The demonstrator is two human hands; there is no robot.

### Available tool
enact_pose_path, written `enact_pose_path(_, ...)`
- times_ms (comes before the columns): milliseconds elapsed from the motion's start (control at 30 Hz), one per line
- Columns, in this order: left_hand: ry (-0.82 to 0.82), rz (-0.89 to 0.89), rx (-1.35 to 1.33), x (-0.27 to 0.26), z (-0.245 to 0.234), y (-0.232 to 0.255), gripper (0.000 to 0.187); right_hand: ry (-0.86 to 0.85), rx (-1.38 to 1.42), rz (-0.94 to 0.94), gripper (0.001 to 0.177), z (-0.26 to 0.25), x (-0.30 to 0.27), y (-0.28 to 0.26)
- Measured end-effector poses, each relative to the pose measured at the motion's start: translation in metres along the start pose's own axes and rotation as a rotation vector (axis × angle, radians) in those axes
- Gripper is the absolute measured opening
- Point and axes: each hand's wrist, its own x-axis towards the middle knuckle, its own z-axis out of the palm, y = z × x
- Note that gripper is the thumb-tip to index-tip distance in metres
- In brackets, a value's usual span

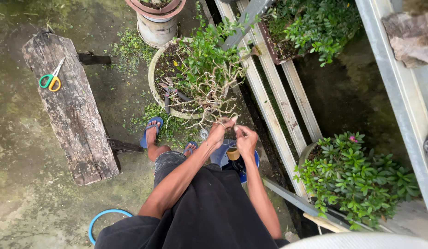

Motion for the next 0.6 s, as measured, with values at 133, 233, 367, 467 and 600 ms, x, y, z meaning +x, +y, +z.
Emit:
enact_pose_path(133,-0.041,-0.003,0.011,-0.013,0.005,0.014,0.028,0.004,0.017,-0.010,0.016,-0.009,0.012,-0.010)
enact_pose_path(233,-0.059,-0.013,0.002,-0.010,-0.002,0.004,0.029,-0.003,-0.011,-0.018,0.015,-0.014,0.014,-0.020)
enact_pose_path(367,-0.112,0.030,0.023,-0.003,-0.008,-0.009,0.027,-0.024,-0.031,-0.021,0.015,-0.016,0.013,-0.022)
enact_pose_path(467,-0.138,0.031,-0.019,-0.003,-0.007,-0.011,0.026,-0.026,-0.061,-0.031,0.015,-0.020,0.011,-0.025)
enact_pose_path(600,-0.103,0.046,-0.012,-0.007,-0.002,-0.003,0.027,-0.016,-0.057,-0.026,0.013,-0.027,0.013,-0.037)
